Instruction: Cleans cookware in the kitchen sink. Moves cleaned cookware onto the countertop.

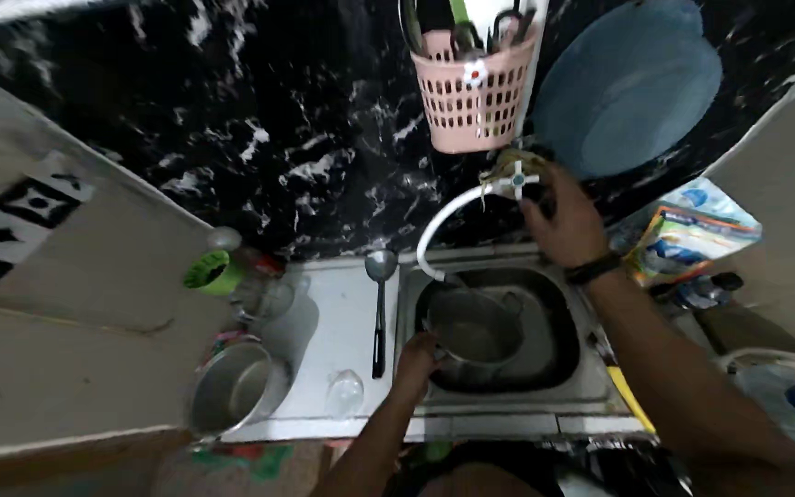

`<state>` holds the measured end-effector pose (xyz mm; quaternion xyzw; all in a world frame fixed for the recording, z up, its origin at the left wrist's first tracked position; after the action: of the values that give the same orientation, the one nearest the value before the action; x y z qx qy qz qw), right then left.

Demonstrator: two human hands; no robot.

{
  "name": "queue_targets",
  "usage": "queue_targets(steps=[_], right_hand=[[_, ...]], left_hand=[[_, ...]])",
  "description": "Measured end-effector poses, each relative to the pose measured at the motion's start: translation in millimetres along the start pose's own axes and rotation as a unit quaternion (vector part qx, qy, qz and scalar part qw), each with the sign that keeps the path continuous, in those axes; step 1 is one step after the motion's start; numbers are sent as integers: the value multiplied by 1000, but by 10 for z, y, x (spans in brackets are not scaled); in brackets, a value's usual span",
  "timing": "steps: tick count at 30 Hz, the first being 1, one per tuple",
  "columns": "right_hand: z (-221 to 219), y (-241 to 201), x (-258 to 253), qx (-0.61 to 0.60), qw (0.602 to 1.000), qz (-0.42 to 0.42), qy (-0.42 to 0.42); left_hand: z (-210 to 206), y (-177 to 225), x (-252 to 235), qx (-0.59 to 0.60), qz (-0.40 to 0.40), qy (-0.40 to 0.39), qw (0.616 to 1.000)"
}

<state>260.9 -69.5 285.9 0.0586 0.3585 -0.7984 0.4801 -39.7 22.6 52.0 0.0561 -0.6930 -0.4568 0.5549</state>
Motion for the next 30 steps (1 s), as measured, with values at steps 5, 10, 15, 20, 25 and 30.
queue_targets(steps=[5, 10, 15, 20, 25, 30], right_hand=[[91, -323, -241, 182, 980, -12, -79], [-450, -666, -105, -43, 980, -49, -186], [-557, -453, 309, -81, 971, -2, -225], [-1348, 1107, 1280, -344, 887, -192, -240], [-1674, 1344, 1600, -337, 877, -261, -222], [-1537, 1505, 1760, -306, 875, -328, -180]], left_hand=[[27, -150, -100, -3, 11, 6, 1000], [24, -445, -297, -23, 37, 10, 999], [29, -524, -288, 18, 92, -17, 995], [110, -431, -358, 65, 112, -44, 991], [48, -440, -508, 112, 145, -43, 982], [-80, -340, -636, 106, 86, -7, 991]])
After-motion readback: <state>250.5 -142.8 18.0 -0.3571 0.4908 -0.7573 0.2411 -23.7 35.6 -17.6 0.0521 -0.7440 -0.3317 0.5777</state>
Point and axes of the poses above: each hand's wrist, its own x-axis away from the middle knuckle, its own z-axis out of the back of the hand, y = z × x, the point moved 10 cm from there along -x, towards the middle knuckle, and after that the axes turned 11 degrees about z, right-handed, at the moved point
